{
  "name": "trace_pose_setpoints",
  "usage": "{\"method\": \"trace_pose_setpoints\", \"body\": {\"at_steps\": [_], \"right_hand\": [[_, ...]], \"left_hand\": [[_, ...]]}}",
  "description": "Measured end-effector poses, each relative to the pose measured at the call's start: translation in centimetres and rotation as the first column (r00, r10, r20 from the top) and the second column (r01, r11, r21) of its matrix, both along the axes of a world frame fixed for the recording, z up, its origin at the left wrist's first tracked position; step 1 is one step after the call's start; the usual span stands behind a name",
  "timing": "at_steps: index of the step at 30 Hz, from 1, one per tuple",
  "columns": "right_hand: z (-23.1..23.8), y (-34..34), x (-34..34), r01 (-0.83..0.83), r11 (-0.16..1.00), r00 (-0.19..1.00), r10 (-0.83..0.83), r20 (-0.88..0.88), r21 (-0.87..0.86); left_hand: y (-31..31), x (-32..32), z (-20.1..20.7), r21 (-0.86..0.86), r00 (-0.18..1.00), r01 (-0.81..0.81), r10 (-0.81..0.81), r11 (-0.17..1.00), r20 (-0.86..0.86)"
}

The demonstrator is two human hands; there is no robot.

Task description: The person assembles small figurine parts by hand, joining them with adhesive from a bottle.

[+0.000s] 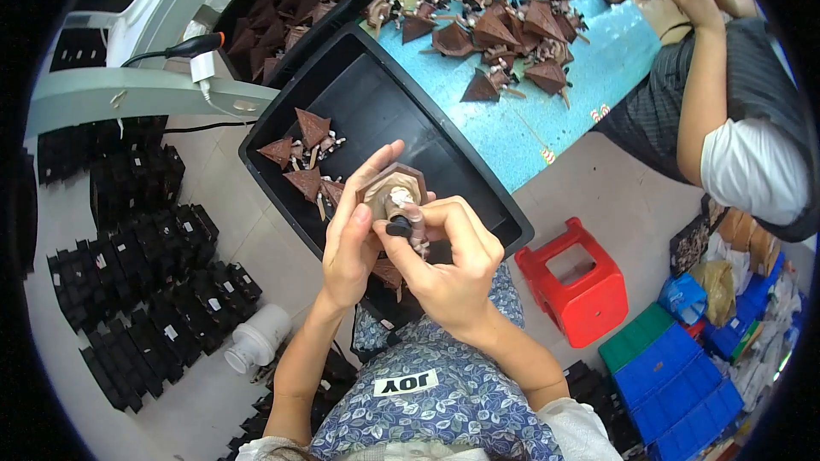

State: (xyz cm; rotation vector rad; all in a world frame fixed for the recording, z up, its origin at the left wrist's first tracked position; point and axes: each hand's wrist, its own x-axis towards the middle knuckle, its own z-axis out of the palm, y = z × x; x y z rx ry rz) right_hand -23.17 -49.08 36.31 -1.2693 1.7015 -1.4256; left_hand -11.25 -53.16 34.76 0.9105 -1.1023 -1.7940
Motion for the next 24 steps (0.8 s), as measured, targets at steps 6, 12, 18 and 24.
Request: {"method": "trace_pose_setpoints", "body": {"at_steps": [6,12,18,24], "right_hand": [[3.3,-0.9,0.2,-0.212,0.977,0.976,0.212,-0.051,0.014],[5.5,-11.9,-1.6,-0.289,0.922,0.957,0.271,-0.102,-0.257],[8.5,-31.1,5.3,-0.397,0.754,0.892,0.184,-0.412,-0.524],[9.2,-35.5,6.7,-0.329,0.861,0.892,0.149,-0.426,-0.387]], "left_hand": [[-0.2,1.5,2.1,-0.220,0.984,-0.072,0.105,0.973,0.141],[0.4,3.8,1.2,-0.083,0.937,-0.344,0.347,0.935,0.034],[1.6,3.7,2.1,-0.107,0.890,-0.452,0.456,0.885,0.007],[0.8,5.3,4.0,0.008,0.858,-0.503,0.500,0.864,-0.116]]}}
